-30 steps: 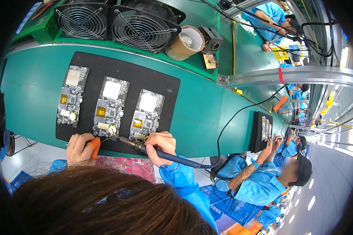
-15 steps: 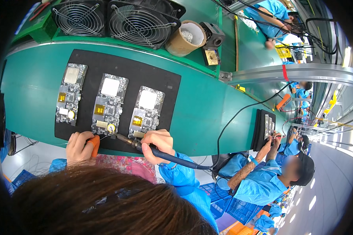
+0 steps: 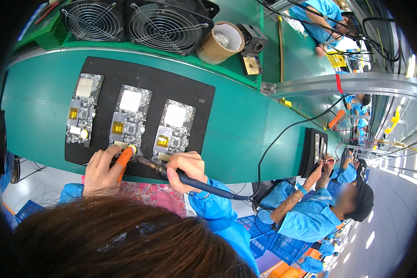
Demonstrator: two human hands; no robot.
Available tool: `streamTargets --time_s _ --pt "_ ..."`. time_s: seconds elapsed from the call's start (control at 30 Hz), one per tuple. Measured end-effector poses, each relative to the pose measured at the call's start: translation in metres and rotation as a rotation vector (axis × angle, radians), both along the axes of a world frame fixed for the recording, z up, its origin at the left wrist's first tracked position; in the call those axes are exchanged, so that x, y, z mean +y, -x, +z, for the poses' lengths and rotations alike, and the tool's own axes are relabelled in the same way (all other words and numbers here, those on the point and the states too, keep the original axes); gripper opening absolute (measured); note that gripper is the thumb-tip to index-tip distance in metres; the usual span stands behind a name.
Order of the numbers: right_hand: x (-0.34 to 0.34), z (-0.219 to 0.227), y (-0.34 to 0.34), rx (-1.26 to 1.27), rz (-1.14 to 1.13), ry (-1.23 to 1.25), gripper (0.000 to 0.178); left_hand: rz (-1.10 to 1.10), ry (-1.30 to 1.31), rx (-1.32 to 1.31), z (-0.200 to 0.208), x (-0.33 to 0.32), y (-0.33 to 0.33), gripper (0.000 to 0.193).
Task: The person solders electronic components onto printed circuit boards using a soldering iron and solder wire.
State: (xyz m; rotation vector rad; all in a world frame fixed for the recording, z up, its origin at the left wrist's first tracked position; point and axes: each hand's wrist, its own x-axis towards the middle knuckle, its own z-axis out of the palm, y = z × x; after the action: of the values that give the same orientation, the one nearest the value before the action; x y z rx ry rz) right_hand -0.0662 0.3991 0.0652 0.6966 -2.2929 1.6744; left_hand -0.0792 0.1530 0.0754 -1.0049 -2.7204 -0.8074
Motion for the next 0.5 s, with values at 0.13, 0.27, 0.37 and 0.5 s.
streamTargets --time_s 0.13,0.27,0.37,0.5 --pt "-0.0006 -0.0016 0.0003 0.022 0.000 0.004 0.005 -0.015 0.094 -0.053 -0.0029 -0.0014 -0.0022 0.041" --pt "-0.0008 -0.0014 0.0012 0.029 0.009 0.014 0.004 -0.021 0.086 -0.026 -0.0076 -0.0010 -0.0044 0.042" --pt "-0.0007 -0.0002 0.0014 0.037 0.012 0.011 0.004 -0.016 0.089 -0.020 -0.0088 -0.0006 -0.0053 0.043" --pt "0.0025 0.0023 -0.0004 0.052 -0.014 0.035 0.005 -0.015 0.094 -0.033 -0.0082 -0.0002 -0.0059 0.043"
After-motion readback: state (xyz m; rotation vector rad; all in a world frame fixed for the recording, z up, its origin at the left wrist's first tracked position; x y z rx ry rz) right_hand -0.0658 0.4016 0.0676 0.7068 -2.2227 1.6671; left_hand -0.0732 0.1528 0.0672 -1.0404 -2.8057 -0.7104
